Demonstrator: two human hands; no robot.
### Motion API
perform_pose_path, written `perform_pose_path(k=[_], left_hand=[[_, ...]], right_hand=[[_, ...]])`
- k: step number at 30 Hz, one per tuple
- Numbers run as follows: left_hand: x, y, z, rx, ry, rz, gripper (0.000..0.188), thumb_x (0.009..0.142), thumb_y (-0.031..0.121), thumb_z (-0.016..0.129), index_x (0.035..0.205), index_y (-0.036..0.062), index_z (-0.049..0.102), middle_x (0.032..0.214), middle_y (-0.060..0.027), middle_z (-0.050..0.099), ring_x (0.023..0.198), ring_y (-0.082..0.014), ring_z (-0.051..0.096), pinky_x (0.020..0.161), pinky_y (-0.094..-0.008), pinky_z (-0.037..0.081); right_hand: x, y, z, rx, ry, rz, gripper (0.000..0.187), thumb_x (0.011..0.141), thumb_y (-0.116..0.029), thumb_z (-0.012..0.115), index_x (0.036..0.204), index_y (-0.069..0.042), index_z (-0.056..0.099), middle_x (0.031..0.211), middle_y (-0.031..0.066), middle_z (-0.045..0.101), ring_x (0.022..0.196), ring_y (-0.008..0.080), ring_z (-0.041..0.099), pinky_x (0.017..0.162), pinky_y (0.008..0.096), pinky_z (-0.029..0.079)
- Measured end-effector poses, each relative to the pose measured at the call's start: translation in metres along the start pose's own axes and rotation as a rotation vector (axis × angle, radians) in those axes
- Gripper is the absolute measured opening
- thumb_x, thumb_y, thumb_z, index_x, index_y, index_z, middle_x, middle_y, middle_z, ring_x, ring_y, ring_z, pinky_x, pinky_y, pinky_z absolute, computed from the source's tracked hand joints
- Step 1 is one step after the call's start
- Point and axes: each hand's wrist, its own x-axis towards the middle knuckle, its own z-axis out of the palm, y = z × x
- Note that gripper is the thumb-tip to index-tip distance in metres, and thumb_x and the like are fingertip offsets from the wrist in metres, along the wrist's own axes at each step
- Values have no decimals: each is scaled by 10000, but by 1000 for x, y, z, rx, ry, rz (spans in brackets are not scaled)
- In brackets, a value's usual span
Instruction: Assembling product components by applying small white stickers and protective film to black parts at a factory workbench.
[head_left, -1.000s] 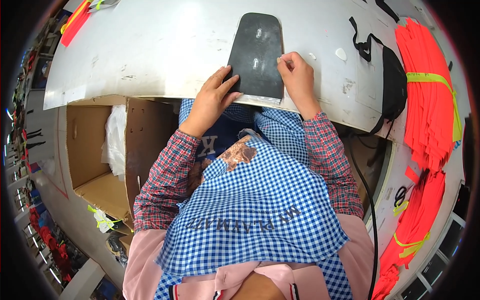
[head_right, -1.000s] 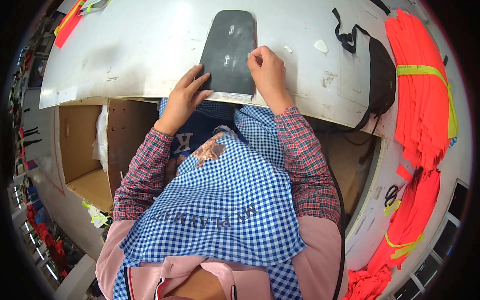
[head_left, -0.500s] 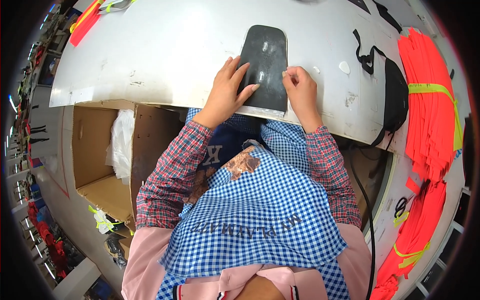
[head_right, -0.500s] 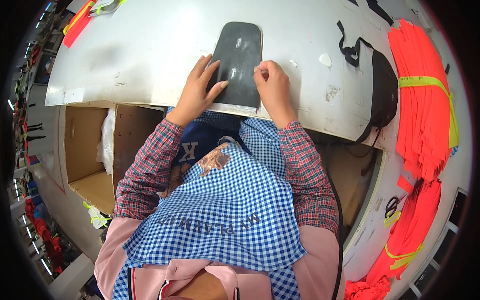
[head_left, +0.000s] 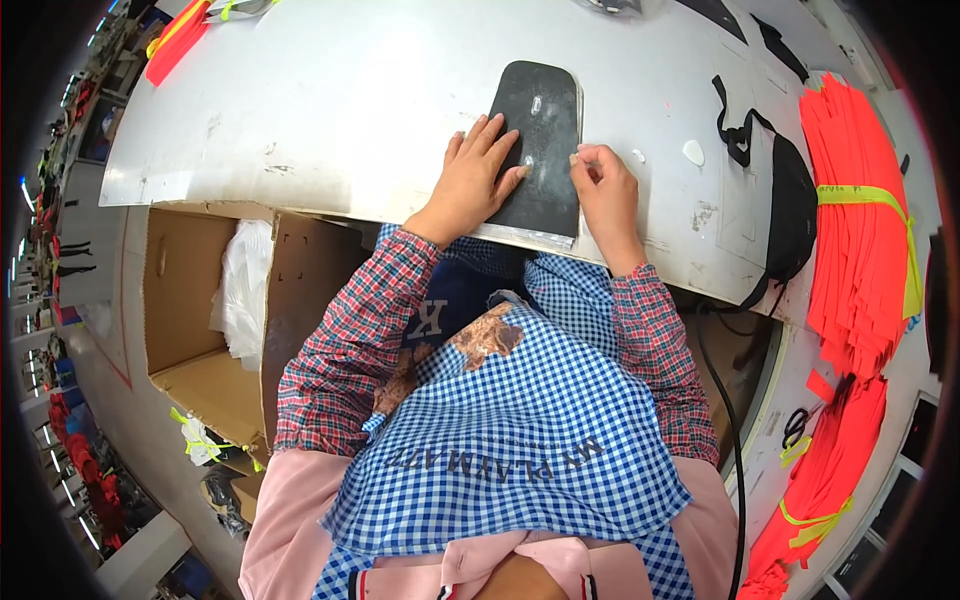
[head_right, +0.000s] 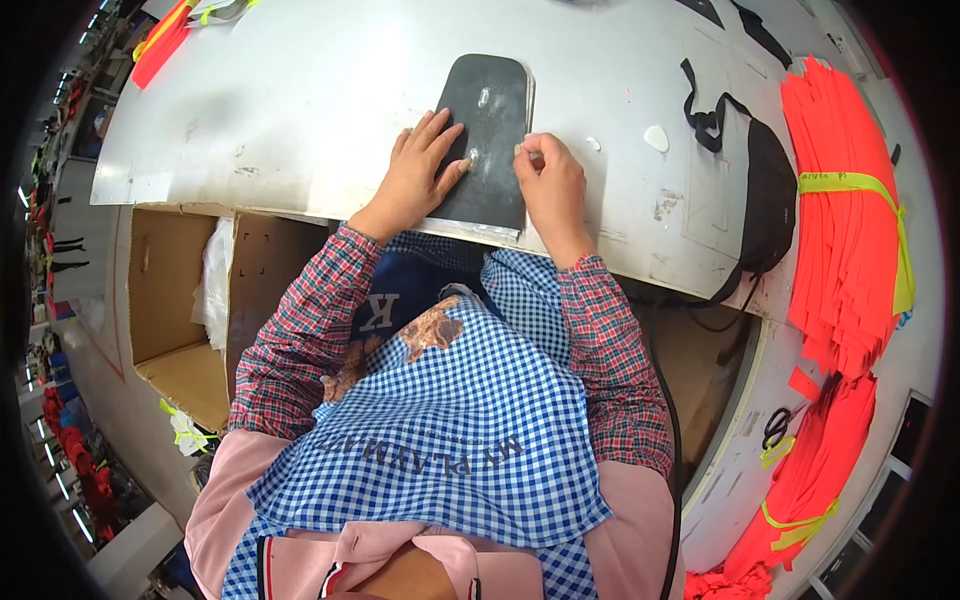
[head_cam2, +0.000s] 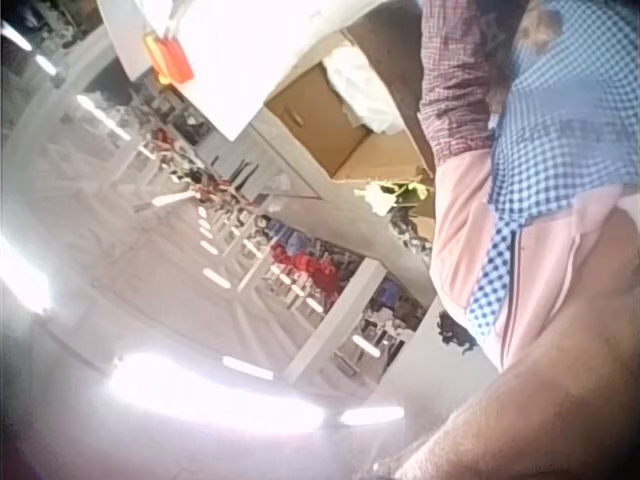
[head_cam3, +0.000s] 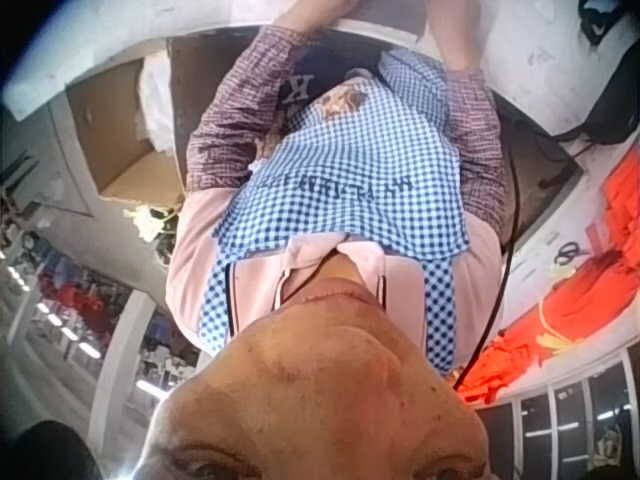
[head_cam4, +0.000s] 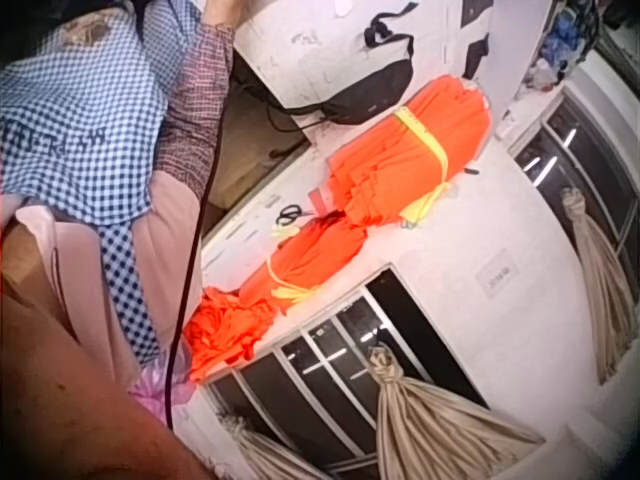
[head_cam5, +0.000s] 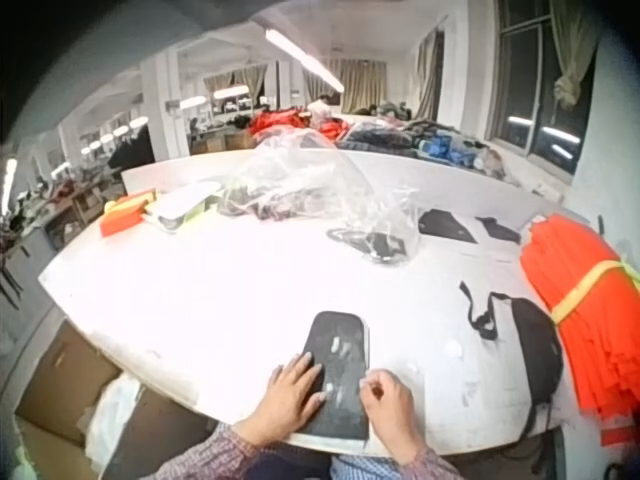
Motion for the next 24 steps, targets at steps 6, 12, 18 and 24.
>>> perform_pose_path(k=[6, 12, 18, 24], left_hand=[[-2, -2, -1, 16, 14, 8, 499, 960, 327, 588, 1380, 73, 498, 1508, -178, 374, 1429, -382, 288, 1145, -537, 245], [-1, -3, 0, 36, 34, 33, 489, 961, 315, 584, 1374, 67, 501, 1496, -180, 386, 1412, -391, 311, 1141, -530, 261], [0, -5, 0, 33, 32, 34, 488, 962, 311, 581, 1371, 57, 502, 1491, -185, 389, 1406, -394, 317, 1143, -519, 266], [0, -5, 1, 3, -4, 8, 501, 971, 347, 557, 1375, 54, 512, 1511, -196, 367, 1438, -381, 267, 1165, -543, 211]], right_hand=[[-1, -6, 0, 22, -1, 31, 145, 876, -138, 658, 958, -19, 648, 839, 103, 687, 698, 216, 666, 661, 346, 530], [-1, -4, 0, 10, 1, 16, 144, 883, -152, 652, 950, -25, 649, 835, 100, 685, 692, 212, 662, 662, 342, 526], [0, -4, 0, 24, -1, 21, 140, 881, -150, 650, 939, -23, 649, 833, 96, 687, 693, 209, 661, 661, 341, 524], [-1, 1, 2, 44, 15, 10, 140, 879, -152, 659, 930, -22, 650, 825, 92, 687, 686, 203, 660, 649, 336, 523]])
